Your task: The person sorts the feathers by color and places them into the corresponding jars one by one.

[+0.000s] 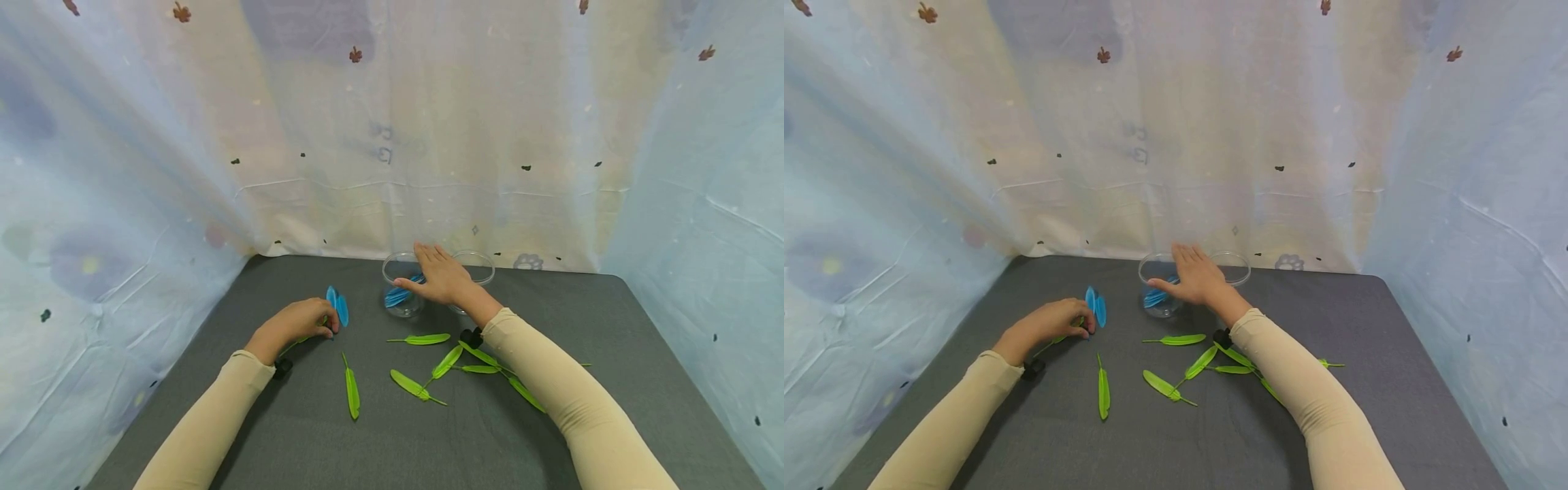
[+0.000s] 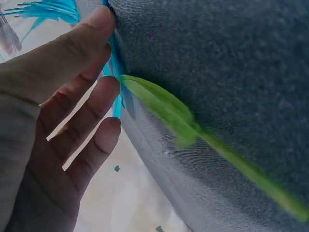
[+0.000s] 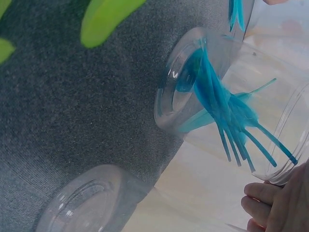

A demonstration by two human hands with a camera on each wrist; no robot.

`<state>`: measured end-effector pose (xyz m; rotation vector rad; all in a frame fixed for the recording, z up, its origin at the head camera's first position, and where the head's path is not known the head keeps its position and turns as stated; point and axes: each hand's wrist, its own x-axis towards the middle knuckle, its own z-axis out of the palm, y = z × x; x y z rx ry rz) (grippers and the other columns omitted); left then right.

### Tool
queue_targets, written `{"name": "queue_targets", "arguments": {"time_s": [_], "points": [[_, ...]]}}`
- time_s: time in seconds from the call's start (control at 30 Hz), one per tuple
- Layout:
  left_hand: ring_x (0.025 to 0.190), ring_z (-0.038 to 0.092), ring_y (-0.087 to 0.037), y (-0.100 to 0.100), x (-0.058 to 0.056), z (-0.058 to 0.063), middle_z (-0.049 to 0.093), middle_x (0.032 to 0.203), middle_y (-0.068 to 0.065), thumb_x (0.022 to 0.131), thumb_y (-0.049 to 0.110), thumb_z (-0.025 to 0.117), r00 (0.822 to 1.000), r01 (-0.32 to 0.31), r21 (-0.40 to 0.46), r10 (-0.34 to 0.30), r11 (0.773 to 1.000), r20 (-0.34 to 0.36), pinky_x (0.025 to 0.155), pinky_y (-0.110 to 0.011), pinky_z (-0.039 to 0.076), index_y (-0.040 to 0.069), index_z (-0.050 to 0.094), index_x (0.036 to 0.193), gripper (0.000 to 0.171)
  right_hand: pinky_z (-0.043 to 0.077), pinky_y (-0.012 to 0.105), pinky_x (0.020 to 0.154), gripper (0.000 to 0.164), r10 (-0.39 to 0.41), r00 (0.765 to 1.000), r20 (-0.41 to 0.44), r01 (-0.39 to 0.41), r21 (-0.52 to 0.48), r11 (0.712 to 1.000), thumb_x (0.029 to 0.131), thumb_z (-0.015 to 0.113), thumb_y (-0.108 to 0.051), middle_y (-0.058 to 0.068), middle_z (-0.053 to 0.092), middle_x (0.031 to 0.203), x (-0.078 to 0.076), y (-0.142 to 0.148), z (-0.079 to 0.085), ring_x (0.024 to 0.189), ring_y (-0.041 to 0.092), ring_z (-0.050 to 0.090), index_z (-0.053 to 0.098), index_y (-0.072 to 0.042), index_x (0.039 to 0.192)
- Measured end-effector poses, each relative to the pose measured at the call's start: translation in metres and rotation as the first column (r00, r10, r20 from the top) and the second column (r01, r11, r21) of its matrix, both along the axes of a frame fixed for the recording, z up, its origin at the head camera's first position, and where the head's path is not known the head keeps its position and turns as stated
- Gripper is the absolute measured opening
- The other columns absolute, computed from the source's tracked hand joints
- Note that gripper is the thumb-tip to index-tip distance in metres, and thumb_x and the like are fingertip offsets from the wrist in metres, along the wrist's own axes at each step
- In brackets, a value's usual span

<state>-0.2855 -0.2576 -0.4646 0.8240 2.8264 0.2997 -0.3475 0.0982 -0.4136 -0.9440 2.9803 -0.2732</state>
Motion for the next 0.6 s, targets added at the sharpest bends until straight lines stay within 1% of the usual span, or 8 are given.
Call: {"name": "queue_targets", "arguments": {"time_s": [0.1,0.3,0.43,0.6], "points": [[0.088,0.058,-0.009,0.002,0.001,0.001,0.064,0.098,0.013,0.094,0.023,0.085,1.000,0.006,-0.029,-0.006,1.000,-0.012,0.078,-0.034,0.055,0.032,0.075,0.090,0.014,0.004,0.045,0.137,0.107,0.000,1.000,0.001,0.000,-0.001,1.000,0.104,0.042,-0.077,0.016,0.013,0.179,0.000,0.000,0.000,0.166,0.032,0.014,0.006,-0.003,0.172],[0.082,0.055,-0.006,0.007,0.002,0.004,0.062,0.094,0.013,0.093,0.025,0.085,0.996,0.057,-0.066,-0.062,0.996,-0.063,0.073,-0.030,0.054,0.032,0.074,0.086,0.015,0.004,0.045,0.137,0.107,-0.004,1.000,-0.001,0.004,0.000,1.000,0.104,0.043,-0.077,0.016,0.013,0.179,0.001,0.000,0.001,0.166,0.032,0.014,0.007,-0.002,0.172],[0.083,0.056,-0.006,0.010,0.001,0.002,0.063,0.095,0.013,0.093,0.024,0.085,0.994,0.067,-0.060,-0.072,0.996,-0.084,0.072,-0.030,0.054,0.032,0.075,0.086,0.015,0.004,0.045,0.137,0.108,-0.005,1.000,-0.003,0.005,0.005,1.000,0.104,0.043,-0.077,0.016,0.012,0.179,0.000,0.000,0.001,0.166,0.031,0.013,0.006,-0.003,0.172],[0.084,0.055,-0.006,0.012,0.001,-0.001,0.062,0.094,0.014,0.095,0.024,0.083,0.994,0.056,-0.036,-0.059,0.998,-0.088,0.073,-0.030,0.052,0.032,0.072,0.084,0.017,0.003,0.045,0.137,0.108,-0.007,1.000,0.002,0.007,0.009,1.000,0.103,0.041,-0.079,0.016,0.012,0.179,0.000,-0.001,0.001,0.166,0.031,0.013,0.004,-0.004,0.172]]}}
